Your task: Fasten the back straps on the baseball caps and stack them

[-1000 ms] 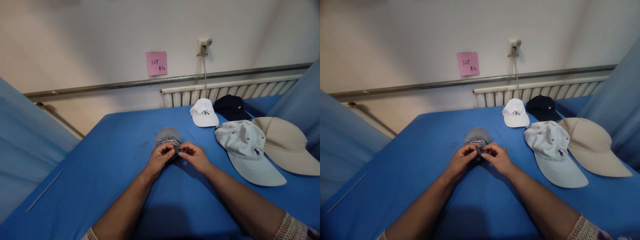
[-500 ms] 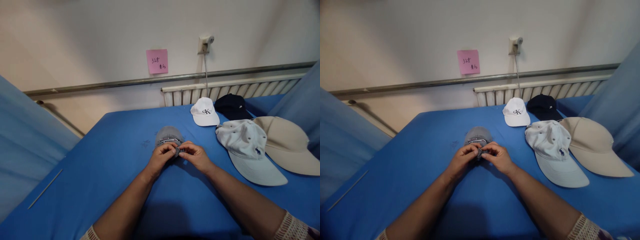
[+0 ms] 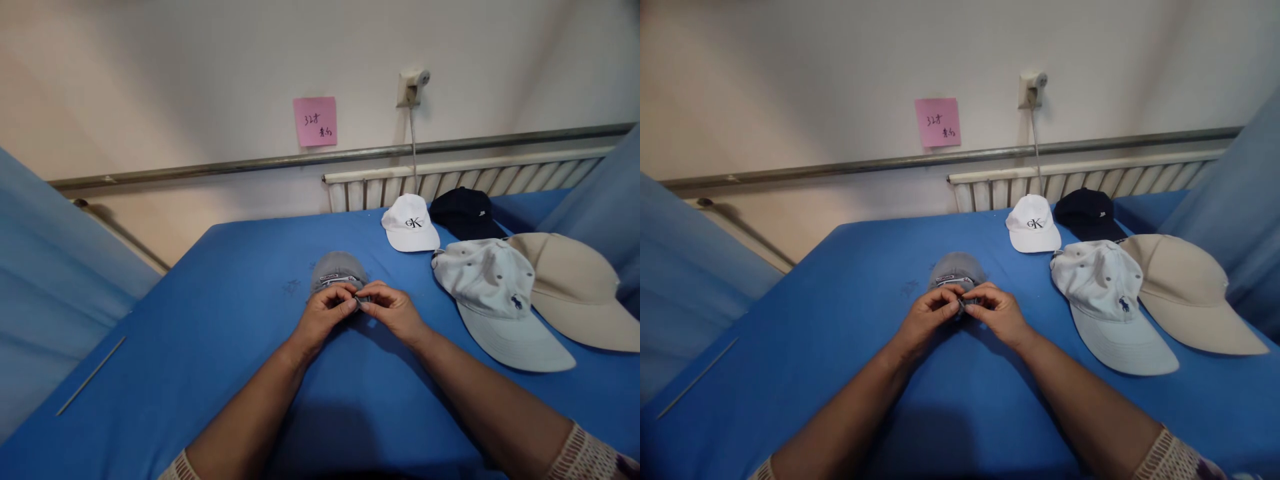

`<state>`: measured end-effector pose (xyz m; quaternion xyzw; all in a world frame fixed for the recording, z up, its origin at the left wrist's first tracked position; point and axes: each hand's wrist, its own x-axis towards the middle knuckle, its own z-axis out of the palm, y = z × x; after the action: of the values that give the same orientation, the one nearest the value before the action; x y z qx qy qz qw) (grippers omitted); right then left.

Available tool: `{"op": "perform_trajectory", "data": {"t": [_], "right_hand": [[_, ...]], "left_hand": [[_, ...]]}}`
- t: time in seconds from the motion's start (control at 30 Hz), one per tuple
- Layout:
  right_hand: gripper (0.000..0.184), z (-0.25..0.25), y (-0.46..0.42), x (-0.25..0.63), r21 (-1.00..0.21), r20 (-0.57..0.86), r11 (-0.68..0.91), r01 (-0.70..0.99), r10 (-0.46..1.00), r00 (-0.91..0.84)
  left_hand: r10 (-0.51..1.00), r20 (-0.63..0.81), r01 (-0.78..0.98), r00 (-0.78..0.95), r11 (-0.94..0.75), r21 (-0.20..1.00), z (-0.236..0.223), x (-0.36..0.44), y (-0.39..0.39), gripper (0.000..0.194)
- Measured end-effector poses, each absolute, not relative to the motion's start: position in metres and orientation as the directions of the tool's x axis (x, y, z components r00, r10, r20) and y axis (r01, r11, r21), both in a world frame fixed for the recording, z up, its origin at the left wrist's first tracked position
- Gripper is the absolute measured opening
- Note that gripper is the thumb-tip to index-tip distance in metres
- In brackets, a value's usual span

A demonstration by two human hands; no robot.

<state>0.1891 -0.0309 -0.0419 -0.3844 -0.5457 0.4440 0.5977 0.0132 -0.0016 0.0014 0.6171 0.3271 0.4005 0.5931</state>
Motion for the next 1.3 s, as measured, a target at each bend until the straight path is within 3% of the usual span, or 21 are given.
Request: {"op": "perform_trajectory", "data": {"t": [0.53, 0.9, 1.3], "right_hand": [[0.020, -0.0428, -0.0333, 0.1861, -0.942, 0.335, 0.335, -0.022, 0.942, 0.005], [0.021, -0.0448, -0.0328, 0.1859, -0.927, 0.374, 0.374, -0.007, 0.927, -0.033], [0.022, -0.0514, -0.0298, 0.1871, -0.938, 0.344, 0.343, -0.049, 0.939, -0.004]], "left_hand": [[0.930, 0.049, 0.057, 0.365, -0.075, 0.996, -0.0034, 0.0159, -0.0009, 0.019], [0.881, 0.003, 0.040, 0.474, -0.025, 0.999, -0.0030, 0.0133, 0.0022, 0.022], [0.886, 0.005, -0.004, 0.464, -0.004, 1.000, -0.0026, 0.0098, 0.0045, 0.020]]}}
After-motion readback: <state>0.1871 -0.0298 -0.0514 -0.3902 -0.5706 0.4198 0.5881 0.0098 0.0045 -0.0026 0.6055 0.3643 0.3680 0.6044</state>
